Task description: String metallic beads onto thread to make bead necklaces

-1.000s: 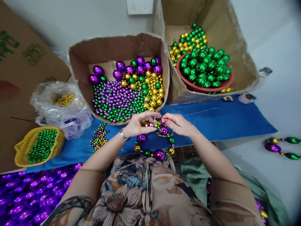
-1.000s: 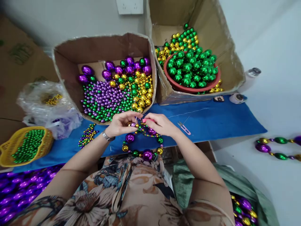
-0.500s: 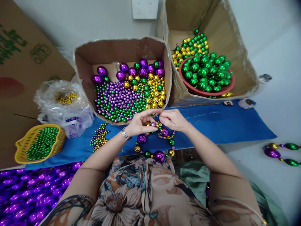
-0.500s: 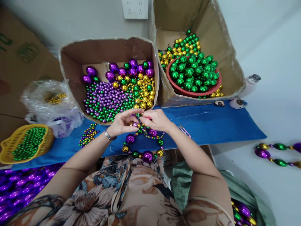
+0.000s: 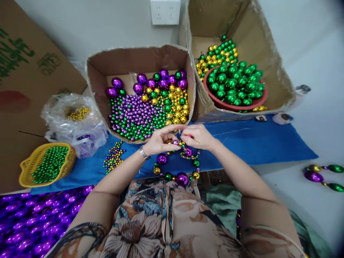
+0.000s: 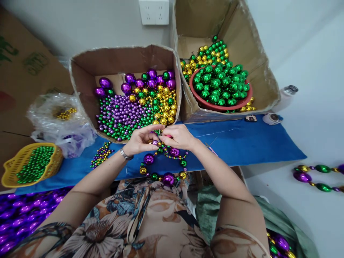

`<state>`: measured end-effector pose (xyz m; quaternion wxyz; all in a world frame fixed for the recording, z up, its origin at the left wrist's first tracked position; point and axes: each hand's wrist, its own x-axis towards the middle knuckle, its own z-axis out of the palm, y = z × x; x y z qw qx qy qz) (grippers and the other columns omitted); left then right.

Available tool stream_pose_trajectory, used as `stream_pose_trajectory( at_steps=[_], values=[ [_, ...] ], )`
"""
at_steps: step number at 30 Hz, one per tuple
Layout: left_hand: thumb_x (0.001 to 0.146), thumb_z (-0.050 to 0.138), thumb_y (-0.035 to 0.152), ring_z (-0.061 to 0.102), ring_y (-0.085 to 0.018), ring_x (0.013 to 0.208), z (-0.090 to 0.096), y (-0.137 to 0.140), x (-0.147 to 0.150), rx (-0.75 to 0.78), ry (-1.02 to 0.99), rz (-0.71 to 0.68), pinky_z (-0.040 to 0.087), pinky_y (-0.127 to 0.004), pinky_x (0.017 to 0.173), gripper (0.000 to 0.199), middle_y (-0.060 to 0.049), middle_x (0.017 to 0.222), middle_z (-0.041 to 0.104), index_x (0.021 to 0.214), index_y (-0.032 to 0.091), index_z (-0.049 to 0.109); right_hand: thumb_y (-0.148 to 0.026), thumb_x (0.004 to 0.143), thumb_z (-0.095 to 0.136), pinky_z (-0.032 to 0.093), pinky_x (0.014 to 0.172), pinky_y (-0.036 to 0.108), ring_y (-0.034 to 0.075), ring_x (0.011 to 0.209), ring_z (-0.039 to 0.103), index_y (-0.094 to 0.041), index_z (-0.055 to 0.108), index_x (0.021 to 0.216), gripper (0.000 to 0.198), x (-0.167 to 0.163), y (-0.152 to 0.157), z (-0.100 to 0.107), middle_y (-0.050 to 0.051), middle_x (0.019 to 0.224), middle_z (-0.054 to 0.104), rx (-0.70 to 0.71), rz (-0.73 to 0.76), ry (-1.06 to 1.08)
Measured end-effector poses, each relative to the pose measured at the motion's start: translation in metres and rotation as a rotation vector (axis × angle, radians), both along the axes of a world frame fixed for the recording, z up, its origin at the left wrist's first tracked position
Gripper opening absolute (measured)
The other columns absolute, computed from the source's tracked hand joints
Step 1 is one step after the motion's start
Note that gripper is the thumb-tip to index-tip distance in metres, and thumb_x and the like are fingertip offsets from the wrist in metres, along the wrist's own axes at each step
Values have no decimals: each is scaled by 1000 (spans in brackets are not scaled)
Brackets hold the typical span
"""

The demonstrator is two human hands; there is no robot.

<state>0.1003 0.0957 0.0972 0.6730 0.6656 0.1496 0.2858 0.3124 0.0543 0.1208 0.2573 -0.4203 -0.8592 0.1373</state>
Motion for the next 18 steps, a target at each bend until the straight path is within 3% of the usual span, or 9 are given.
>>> stream_pose_trajectory(
  at_steps=[4, 7, 10, 14, 16, 18],
  values=[
    [70, 82, 29, 66, -11, 78, 3, -1, 2, 40, -12, 18, 59, -22, 68, 73, -13, 125, 63, 136, 25, 52, -44, 95, 39, 37, 63, 26, 12, 65, 52, -19, 60, 72, 39, 4, -3, 3, 2, 68, 60, 8, -24, 5],
    [71, 81, 26, 66, -10, 81, 8, -3, 4, 67, -34, 31, 59, -21, 68, 69, -14, 141, 52, 134, 27, 53, -47, 95, 39, 42, 69, 27, 14, 73, 56, -19, 62, 89, 37, 19, -15, -3, 3, 81, 65, -41, -123, 90],
    [72, 80, 25, 67, -9, 81, 14, -4, 5, 124, -38, 57, 59, -19, 67, 67, -13, 143, 49, 133, 28, 54, -47, 98, 36, 44, 77, 28, 16, 86, 61, -20, 59, 108, 37, 42, -40, -33, 5, 98, 66, -108, -403, 113],
    [72, 80, 30, 67, -10, 81, 30, -1, 9, 176, -40, 115, 60, -21, 69, 66, -11, 145, 47, 133, 28, 54, -50, 96, 40, 45, 75, 32, 23, 93, 61, -21, 64, 109, 40, 70, -79, -97, 10, 106, 65, -198, -854, -172],
    [72, 80, 33, 68, -12, 82, 42, 1, 13, 203, -50, 143, 60, -22, 68, 68, -11, 145, 48, 134, 28, 53, -50, 95, 42, 46, 74, 36, 27, 94, 61, -20, 67, 107, 41, 75, -95, -118, 13, 104, 65, -263, -966, -293],
    [74, 80, 37, 68, -15, 85, 56, 2, 19, 243, -60, 175, 61, -24, 69, 69, -9, 145, 48, 136, 28, 51, -50, 94, 44, 47, 81, 41, 30, 101, 59, -18, 68, 108, 42, 74, -102, -121, 16, 106, 65, -249, -986, -273]
  ],
)
